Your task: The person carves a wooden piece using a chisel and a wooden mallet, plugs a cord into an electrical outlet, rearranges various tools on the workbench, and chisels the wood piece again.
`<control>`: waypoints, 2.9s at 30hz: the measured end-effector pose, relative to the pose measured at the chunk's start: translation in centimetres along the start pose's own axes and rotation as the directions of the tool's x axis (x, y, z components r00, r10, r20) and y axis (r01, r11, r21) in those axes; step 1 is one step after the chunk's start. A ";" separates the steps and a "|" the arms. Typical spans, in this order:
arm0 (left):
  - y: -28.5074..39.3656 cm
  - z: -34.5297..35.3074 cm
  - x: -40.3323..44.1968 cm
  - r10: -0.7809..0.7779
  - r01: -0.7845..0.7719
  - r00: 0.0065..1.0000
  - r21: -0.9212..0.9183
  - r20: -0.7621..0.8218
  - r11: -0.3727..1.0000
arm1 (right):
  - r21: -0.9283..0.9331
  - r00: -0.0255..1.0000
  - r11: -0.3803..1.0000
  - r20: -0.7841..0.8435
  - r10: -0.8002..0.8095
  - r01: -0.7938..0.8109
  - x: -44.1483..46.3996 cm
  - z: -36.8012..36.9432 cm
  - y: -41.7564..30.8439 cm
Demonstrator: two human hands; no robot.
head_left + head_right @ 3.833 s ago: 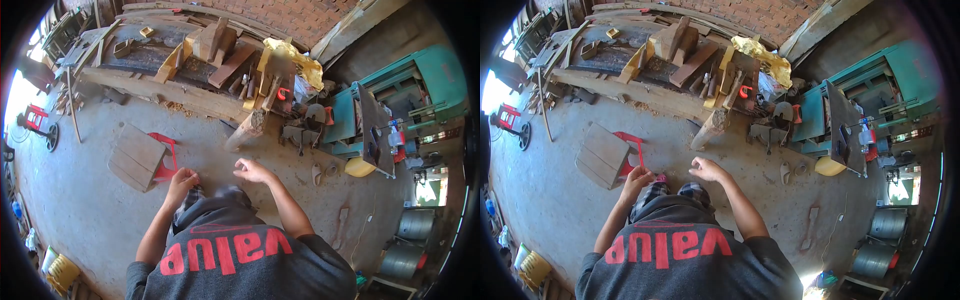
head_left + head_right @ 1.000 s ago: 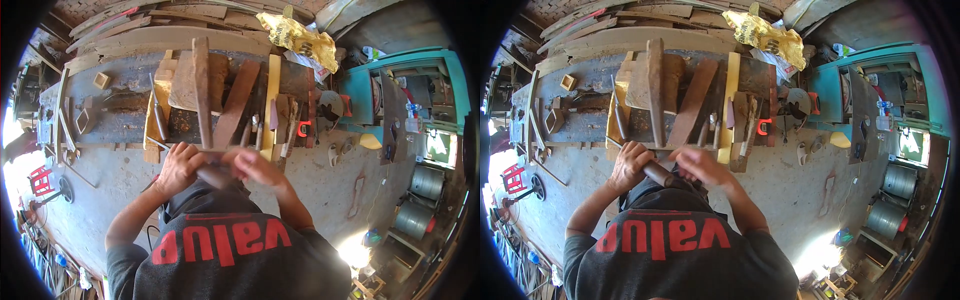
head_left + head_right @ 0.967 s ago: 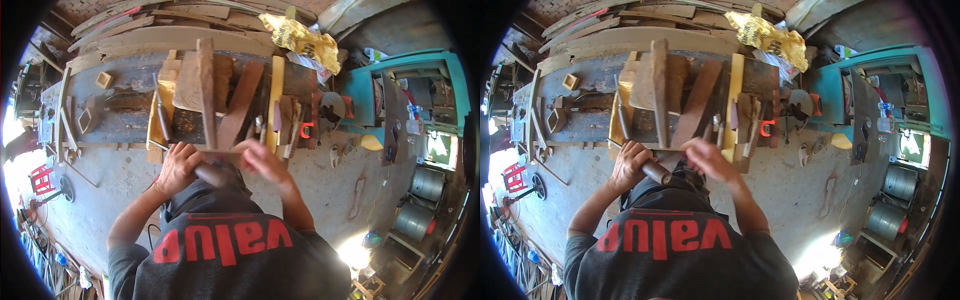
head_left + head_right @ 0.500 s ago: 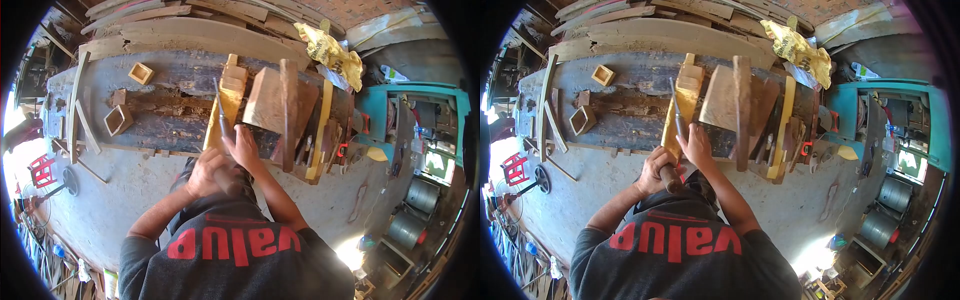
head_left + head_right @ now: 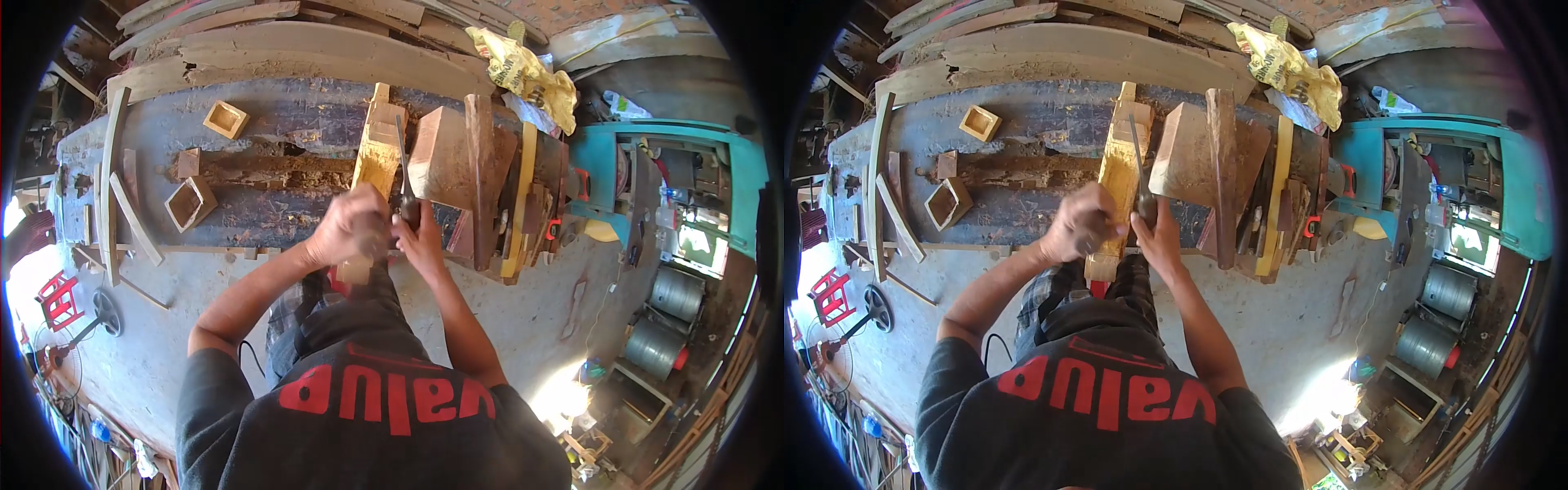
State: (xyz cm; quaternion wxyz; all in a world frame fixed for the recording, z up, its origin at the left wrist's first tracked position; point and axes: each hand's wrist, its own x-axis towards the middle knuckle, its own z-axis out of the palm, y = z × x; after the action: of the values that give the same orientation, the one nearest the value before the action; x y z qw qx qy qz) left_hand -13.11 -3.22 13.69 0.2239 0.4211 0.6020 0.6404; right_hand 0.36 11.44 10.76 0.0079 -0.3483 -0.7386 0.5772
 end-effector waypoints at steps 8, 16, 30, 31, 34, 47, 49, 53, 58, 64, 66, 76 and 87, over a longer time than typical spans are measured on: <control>-1.1 5.2 -2.8 0.138 -0.150 0.986 0.144 0.089 0.978 | -0.041 0.985 0.995 -0.143 -0.101 0.096 -6.3 -5.3 0.8; -1.9 9.0 -2.8 0.051 -0.020 0.990 0.228 -0.130 0.974 | -0.260 0.830 0.966 -0.537 -0.149 0.005 -3.1 -20.0 6.0; -2.7 11.9 -2.3 -0.157 0.242 0.827 0.090 -0.540 0.966 | -0.726 0.838 0.653 -0.482 -0.258 -0.216 3.3 -19.1 17.5; -2.8 11.9 -2.3 -0.154 0.235 0.831 0.088 -0.535 0.968 | -0.699 0.851 0.697 -0.455 -0.261 -0.160 2.7 -19.3 17.3; -3.1 11.8 -2.2 -0.194 0.266 0.829 0.066 -0.524 0.962 | -0.665 0.873 0.740 -0.417 -0.254 -0.102 1.6 -19.2 17.6; -3.8 10.4 -1.4 -0.182 0.236 0.909 0.105 -0.374 0.966 | -0.557 0.683 0.780 -0.689 -0.241 -0.287 -2.6 -21.5 20.6; -3.5 10.1 -1.3 -0.218 0.250 0.897 0.034 -0.385 0.968 | -0.529 0.702 0.765 -0.697 -0.145 -0.367 -3.1 -21.7 21.1; -3.5 9.5 -1.2 -0.222 0.259 0.881 0.033 -0.418 0.965 | -0.433 0.725 0.845 -0.684 -0.081 -0.315 -2.4 -21.3 23.6; -3.5 9.4 -1.2 -0.211 0.297 0.845 0.103 -0.491 0.949 | -0.362 0.687 0.898 -0.719 -0.099 -0.249 -1.8 -22.1 23.7; -3.6 10.2 -1.1 -0.182 0.293 0.829 0.133 -0.529 0.947 | -0.414 0.672 0.884 -0.720 -0.173 -0.217 -2.0 -22.2 23.6; -3.5 10.6 -1.0 -0.183 0.296 0.817 0.126 -0.546 0.947 | -0.465 0.658 0.853 -0.723 -0.211 -0.236 -2.3 -21.9 22.8; -4.6 11.8 -1.0 -0.131 0.284 0.800 0.177 -0.586 0.942 | -0.605 0.819 0.767 -0.539 -0.197 -0.214 -1.2 -18.6 21.8; -3.9 12.4 -1.5 -0.028 0.181 0.867 0.263 -0.497 0.948 | 0.846 0.934 0.532 -0.171 0.314 -0.025 -2.2 -22.5 21.1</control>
State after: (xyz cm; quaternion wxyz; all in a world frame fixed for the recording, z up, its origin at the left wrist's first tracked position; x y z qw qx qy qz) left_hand -3.11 3.49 8.60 0.0331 0.2418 0.7512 0.6133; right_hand 21.97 31.29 1.06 0.2281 -0.4574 -0.3279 0.7945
